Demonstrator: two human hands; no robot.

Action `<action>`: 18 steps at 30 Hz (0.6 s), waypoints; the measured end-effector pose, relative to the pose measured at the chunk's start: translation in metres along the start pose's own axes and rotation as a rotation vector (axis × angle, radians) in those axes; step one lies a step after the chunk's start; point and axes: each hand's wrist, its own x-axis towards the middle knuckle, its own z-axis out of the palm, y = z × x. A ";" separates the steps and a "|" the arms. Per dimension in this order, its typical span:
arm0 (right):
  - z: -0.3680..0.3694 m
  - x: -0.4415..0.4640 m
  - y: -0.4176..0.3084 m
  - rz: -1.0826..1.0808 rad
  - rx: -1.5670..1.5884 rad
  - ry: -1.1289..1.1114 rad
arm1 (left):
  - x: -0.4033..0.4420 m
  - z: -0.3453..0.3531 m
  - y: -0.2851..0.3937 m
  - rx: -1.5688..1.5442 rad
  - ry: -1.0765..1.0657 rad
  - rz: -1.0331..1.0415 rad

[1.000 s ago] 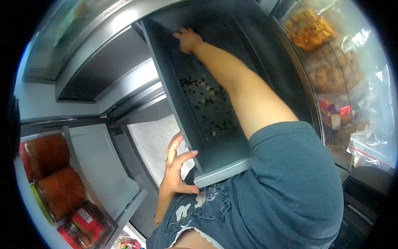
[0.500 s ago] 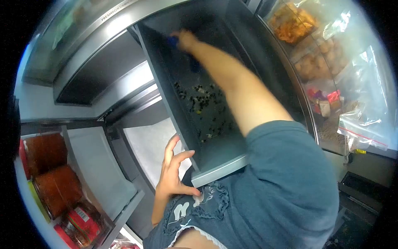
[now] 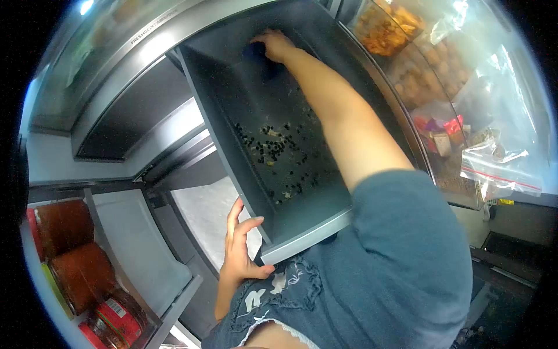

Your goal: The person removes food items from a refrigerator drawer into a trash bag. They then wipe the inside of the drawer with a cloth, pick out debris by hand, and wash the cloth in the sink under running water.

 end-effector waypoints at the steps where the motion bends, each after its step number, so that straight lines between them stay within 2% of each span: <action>1: 0.016 0.000 0.002 0.084 -0.033 -0.013 | -0.001 -0.001 -0.001 0.011 -0.014 0.000; 3: 0.035 -0.001 -0.003 0.234 -0.105 -0.073 | 0.001 -0.001 -0.002 0.049 -0.004 0.036; 5: 0.025 -0.015 -0.012 0.044 -0.051 -0.213 | 0.000 0.000 -0.002 0.059 0.008 0.040; 8: -0.013 -0.023 -0.027 -0.108 -0.025 -0.735 | -0.001 0.001 -0.002 0.073 0.009 0.036; 11: -0.053 -0.012 -0.031 0.021 -0.111 -0.410 | 0.000 -0.001 0.001 0.054 0.026 0.049; 13: -0.050 -0.001 -0.012 -0.002 -0.294 -0.102 | 0.004 -0.004 0.003 0.064 0.041 0.056; 16: -0.020 0.002 0.029 0.052 -0.488 -0.176 | 0.001 -0.006 0.005 0.085 0.025 0.044; 18: 0.007 -0.013 0.044 0.098 -0.490 -0.114 | 0.003 -0.006 0.004 0.083 0.032 0.043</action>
